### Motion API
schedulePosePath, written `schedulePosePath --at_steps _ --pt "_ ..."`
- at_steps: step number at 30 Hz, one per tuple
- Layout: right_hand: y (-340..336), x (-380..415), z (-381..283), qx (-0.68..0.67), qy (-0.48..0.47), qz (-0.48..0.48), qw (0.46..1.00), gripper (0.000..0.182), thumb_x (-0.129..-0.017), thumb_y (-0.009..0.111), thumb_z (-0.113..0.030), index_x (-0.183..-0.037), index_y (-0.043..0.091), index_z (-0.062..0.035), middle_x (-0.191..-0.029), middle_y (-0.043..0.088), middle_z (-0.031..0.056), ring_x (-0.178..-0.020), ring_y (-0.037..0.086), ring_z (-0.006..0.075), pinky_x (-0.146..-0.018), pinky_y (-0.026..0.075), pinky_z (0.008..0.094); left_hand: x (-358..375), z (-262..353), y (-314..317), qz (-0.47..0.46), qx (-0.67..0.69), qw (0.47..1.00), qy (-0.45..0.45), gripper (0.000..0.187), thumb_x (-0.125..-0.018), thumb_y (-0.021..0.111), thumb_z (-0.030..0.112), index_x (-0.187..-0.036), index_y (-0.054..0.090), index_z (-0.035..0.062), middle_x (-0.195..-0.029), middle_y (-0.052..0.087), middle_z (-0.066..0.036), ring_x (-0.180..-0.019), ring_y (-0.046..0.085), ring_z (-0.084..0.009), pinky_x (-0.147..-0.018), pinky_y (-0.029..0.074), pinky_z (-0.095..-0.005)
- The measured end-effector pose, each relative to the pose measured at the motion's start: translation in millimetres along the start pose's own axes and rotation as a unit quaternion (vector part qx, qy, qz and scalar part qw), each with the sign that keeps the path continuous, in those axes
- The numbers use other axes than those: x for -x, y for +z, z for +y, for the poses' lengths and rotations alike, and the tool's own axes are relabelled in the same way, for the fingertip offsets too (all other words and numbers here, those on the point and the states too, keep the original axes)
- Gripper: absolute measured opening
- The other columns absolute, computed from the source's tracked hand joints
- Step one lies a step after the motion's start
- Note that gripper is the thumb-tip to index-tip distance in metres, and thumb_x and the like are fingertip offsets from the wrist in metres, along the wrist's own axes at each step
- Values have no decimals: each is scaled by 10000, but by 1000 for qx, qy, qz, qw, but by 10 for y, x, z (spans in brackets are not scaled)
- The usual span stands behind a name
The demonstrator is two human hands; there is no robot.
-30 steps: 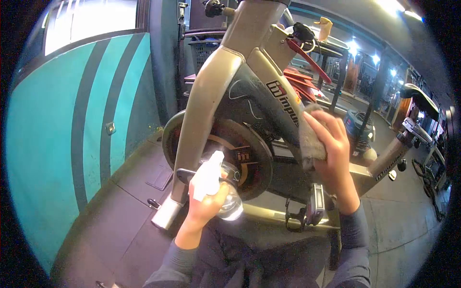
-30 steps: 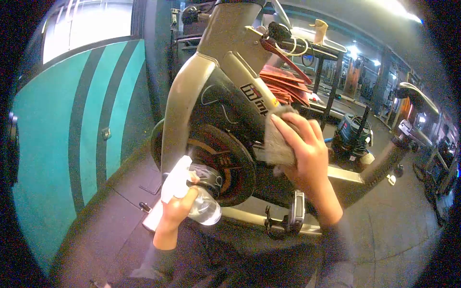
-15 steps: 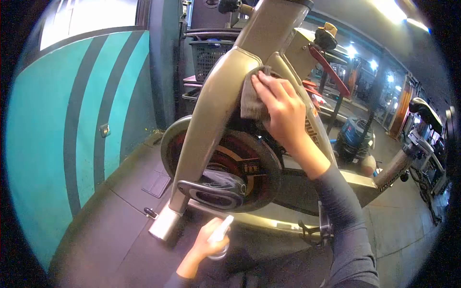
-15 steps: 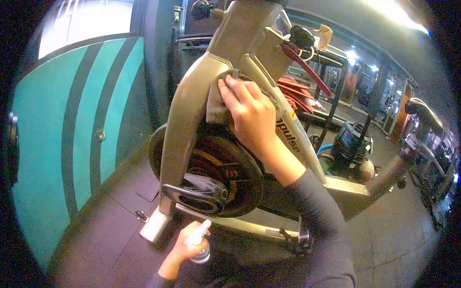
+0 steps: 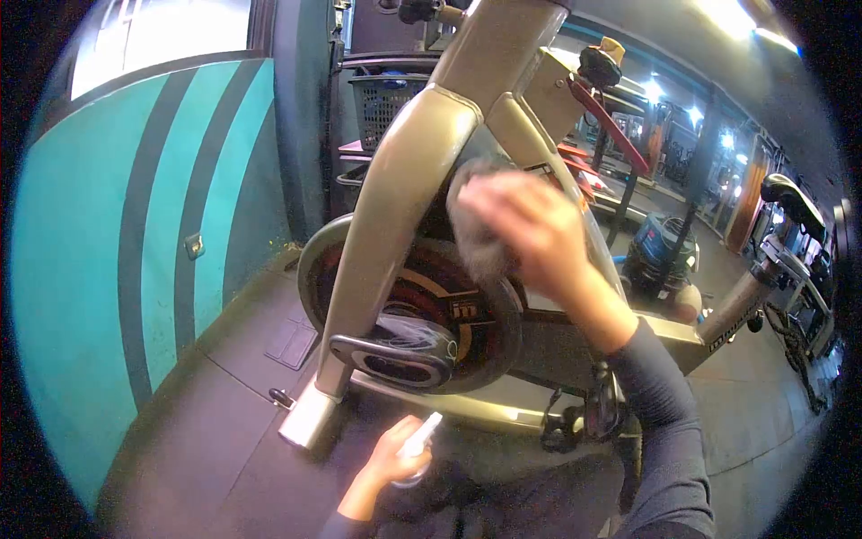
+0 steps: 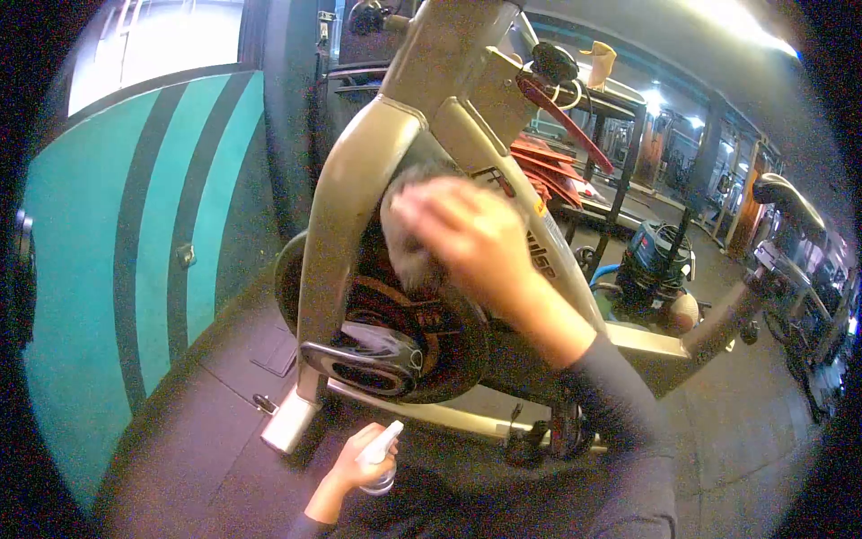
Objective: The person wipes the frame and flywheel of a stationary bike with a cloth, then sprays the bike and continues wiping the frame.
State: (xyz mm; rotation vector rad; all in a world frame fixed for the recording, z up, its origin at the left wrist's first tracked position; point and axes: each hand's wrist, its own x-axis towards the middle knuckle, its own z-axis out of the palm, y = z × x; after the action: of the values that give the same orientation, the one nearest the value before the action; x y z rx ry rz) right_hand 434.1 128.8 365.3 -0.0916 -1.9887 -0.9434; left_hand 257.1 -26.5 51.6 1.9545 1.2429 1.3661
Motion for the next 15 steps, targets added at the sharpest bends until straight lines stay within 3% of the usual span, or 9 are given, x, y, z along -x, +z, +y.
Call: schedulePosePath --at_steps 2,5,8,15 --pt "-141 -289 78 -7 74 41 996 351 -732 587 -27 -1078 633 -58 -1059 628 91 -1038 593 280 -828 525 366 16 21 -10 -4 13 1000 8 264 -670 656 23 -934 645 27 -815 610 -90 -766 623 -238 -700 508 -330" --pt "128 -341 308 28 106 33 993 378 -698 582 20 -1069 624 -47 -1068 620 109 -1050 577 315 -832 519 372 3 2 16 0 4 1000 20 255 -678 669 26 -932 642 25 -825 617 -86 -767 624 -232 -699 508 -328" --pt "181 -359 65 56 149 15 987 295 -722 562 -6 -1009 625 -34 -1039 625 97 -1002 586 288 -796 522 367 1 -43 38 8 -2 1000 12 262 -677 677 27 -937 642 19 -830 621 -86 -766 623 -231 -698 509 -330" --pt "277 -103 -81 70 -9 39 997 200 -720 607 -154 -895 652 -68 -993 619 39 -946 596 194 -708 532 323 -17 -56 30 0 -13 1000 21 258 -671 677 22 -926 640 19 -826 616 -92 -757 618 -239 -692 508 -331"
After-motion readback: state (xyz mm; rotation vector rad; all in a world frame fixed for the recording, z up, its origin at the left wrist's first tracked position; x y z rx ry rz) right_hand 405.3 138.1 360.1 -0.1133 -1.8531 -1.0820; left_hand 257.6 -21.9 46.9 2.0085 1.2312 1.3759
